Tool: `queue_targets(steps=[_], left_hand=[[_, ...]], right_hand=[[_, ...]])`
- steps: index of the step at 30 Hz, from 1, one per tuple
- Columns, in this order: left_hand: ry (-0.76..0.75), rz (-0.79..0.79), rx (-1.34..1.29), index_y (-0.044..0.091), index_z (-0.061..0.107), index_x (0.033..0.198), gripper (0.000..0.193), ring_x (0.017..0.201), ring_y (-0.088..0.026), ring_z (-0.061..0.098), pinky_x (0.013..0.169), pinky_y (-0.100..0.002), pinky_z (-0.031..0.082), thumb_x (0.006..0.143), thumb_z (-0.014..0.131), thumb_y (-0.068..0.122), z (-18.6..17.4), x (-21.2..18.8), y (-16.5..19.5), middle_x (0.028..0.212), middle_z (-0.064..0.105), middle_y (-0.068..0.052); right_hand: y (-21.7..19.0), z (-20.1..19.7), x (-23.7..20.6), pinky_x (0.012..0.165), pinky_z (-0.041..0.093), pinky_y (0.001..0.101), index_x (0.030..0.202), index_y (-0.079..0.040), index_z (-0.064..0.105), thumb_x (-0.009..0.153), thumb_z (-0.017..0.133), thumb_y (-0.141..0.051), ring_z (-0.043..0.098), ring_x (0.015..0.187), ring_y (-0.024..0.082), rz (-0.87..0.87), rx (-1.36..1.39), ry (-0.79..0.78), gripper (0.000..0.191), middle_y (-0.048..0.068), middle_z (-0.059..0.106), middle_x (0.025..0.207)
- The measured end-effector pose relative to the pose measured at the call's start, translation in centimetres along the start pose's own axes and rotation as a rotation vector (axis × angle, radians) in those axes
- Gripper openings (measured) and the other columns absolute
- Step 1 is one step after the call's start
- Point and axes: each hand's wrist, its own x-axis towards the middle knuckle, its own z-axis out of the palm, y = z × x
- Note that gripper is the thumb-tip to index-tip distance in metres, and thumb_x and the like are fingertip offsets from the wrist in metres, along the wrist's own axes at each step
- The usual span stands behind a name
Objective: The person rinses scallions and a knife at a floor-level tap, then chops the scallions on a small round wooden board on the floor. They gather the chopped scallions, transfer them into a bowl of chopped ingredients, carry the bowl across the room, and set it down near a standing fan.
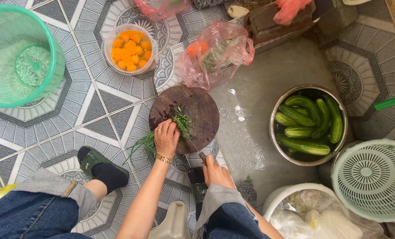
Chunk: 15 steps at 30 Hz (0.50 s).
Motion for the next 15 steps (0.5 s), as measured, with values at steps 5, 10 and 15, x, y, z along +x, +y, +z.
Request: queue_targets(steps=[5, 10, 15], left_hand=[[0.007, 0.001, -0.021, 0.007, 0.065, 0.108, 0.021, 0.112, -0.028, 0.06, 0.094, -0.043, 0.048, 0.088, 0.071, 0.01, 0.0, 0.0, 0.0, 0.119, 0.064, -0.008], [0.008, -0.004, -0.039, 0.008, 0.065, 0.106, 0.019, 0.11, -0.028, 0.062, 0.093, -0.042, 0.048, 0.089, 0.071, 0.01, -0.2, 0.4, 0.1, 0.116, 0.064, -0.007], [-0.043, 0.002, -0.109, 0.006, 0.063, 0.113, 0.023, 0.119, -0.029, 0.06, 0.108, -0.045, 0.044, 0.093, 0.071, 0.015, -1.9, 0.9, 0.8, 0.122, 0.062, -0.009]], right_hand=[[-0.7, 0.2, -0.5, 0.069, 0.052, 0.0589, 0.106, -0.01, 0.04, 0.102, 0.052, -0.027, 0.067, 0.079, 0.049, 0.064, -0.077, -0.017, 0.021, 0.023, 0.069, 0.091], [0.4, 2.9, 2.3, 0.064, 0.053, 0.0578, 0.105, -0.008, 0.041, 0.102, 0.053, -0.022, 0.068, 0.074, 0.048, -0.041, -0.034, 0.11, 0.018, 0.024, 0.069, 0.081], [1.8, 4.7, 3.9, 0.059, 0.052, 0.0579, 0.11, -0.006, 0.043, 0.101, 0.055, -0.021, 0.067, 0.068, 0.048, -0.095, -0.033, 0.159, 0.022, 0.025, 0.069, 0.077]])
